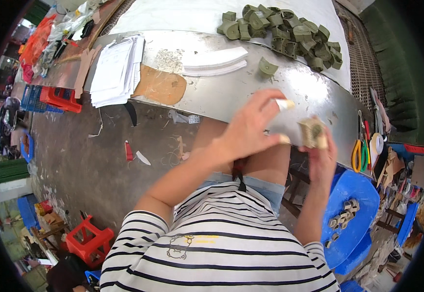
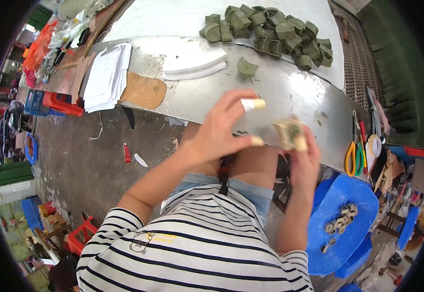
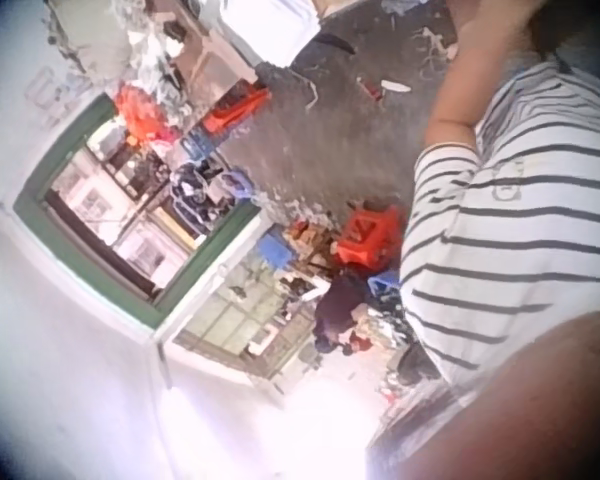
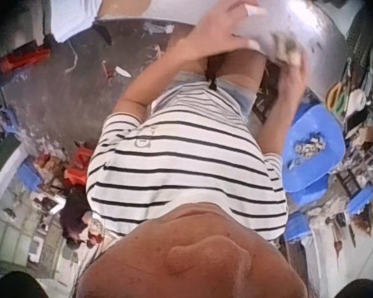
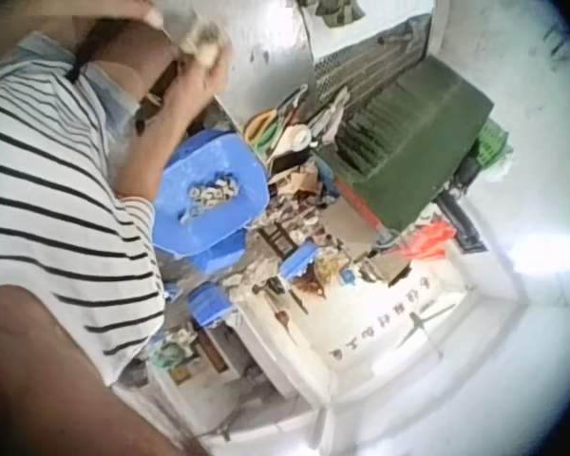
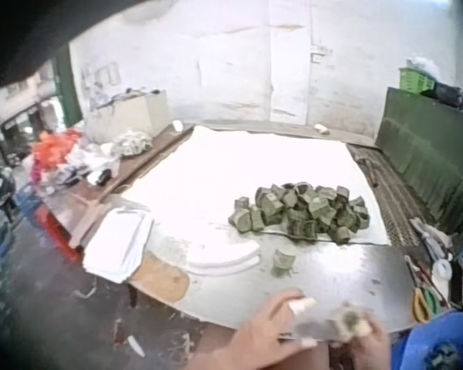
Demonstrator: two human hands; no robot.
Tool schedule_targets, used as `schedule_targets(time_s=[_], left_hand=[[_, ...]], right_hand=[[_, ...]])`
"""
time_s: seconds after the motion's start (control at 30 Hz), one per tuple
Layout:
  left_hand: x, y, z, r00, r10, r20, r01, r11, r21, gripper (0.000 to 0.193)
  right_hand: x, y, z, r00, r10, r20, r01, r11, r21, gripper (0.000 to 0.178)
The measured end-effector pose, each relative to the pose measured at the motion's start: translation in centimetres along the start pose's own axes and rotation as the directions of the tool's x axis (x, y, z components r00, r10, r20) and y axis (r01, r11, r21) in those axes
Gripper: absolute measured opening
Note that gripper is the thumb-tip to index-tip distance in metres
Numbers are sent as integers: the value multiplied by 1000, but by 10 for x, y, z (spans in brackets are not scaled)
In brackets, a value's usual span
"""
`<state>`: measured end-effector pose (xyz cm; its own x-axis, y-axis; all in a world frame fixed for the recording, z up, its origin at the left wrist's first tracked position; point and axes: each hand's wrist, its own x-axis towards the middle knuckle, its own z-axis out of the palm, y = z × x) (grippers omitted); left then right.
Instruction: The recorder is assembling green padded shoe components by folding them and attaching them to white material strips at a manufacturing workbench.
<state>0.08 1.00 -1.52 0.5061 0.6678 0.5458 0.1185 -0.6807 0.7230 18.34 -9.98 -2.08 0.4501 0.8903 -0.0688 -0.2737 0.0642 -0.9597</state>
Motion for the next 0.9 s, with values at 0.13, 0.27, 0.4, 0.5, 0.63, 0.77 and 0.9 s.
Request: schedule_targets(time_s=[0.13,0.27,0.4,0.5,0.63,0.77,0.9], left_hand=[[16,-58,-68,997,-51,-66,71,934,350,41],[30,-90,-107,992,-104,-77,129,810,572,40],[42,-107,-110,964,-263,48,198,822,534,40],[43,-113,-116,960,-280,32,221,819,530,38],[48,-89,-125,976,-215,-21,201,872,447,38],[46,-38,-99,991,-17,130,-16,970,244,41],[36,-21,-44,932,117,343,-180,971,158,46]], right_hand=[[-22,-28,-125,923,-273,-270,53,786,-616,37],[-75,-73,-244,778,-510,-367,-349,135,-927,41],[-74,-80,-210,768,-559,-313,-309,105,-945,40],[-47,-64,-162,849,-420,-321,-132,420,-898,34],[-21,-41,-121,926,-357,-126,114,581,-806,31],[-4,-20,-37,998,-49,-50,22,896,-444,36],[31,-4,15,964,248,99,-256,964,78,45]])
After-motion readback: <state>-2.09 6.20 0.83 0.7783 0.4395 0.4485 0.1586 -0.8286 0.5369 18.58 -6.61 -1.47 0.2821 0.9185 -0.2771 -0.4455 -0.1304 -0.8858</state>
